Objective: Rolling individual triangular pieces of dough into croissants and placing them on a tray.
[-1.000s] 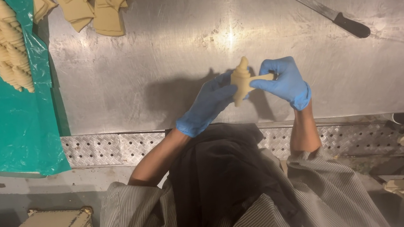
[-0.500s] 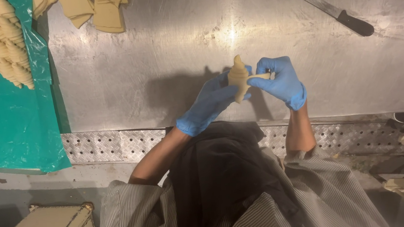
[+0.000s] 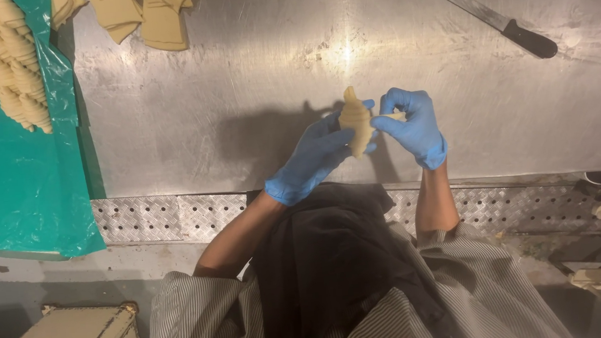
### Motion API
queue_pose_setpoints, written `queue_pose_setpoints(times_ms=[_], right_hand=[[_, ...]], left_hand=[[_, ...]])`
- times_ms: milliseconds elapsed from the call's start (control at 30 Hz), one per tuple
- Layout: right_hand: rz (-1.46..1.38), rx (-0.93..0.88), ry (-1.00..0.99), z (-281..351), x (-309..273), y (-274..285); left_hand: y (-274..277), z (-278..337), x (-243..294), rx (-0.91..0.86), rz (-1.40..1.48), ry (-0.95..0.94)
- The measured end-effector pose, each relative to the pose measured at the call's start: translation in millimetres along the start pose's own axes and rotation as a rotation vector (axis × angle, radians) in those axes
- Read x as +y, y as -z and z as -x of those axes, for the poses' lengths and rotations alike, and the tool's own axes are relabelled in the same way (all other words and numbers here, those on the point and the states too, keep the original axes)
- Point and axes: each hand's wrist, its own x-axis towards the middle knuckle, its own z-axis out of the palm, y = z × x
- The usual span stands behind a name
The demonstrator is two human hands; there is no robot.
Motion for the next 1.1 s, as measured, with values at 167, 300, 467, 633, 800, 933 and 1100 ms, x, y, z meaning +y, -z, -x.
queue_pose_setpoints(times_ms=[167, 300, 467, 633, 800, 933, 1100], right_hand=[[-0.051, 0.017, 0.021, 3, 9, -3], [-0.057, 0.053, 0.054, 5, 16, -4], [-0.041, 0.061, 0.052, 5, 14, -6], [-0.074, 0.099, 0.055, 1, 10, -12], [-0.068, 0.093, 0.034, 1, 5, -17], [-0.056, 0.073, 0.022, -5, -3, -27], [-0.097, 0.044, 0.032, -14, -6, -51]], left_hand=[[-4, -1, 0, -0.014, 0.024, -0.024], [-5, -2, 0, 0.008, -0.021, -0.010], [3, -1, -10, -0.023, 0.042, -0.076], [15, -7, -21, -0.010, -0.006, -0.137], [23, -3, -27, -0.013, 0.020, -0.143], [31, 0, -33, 0.009, 0.087, -0.127], [45, 14, -20, 0.044, 0.117, -0.135]])
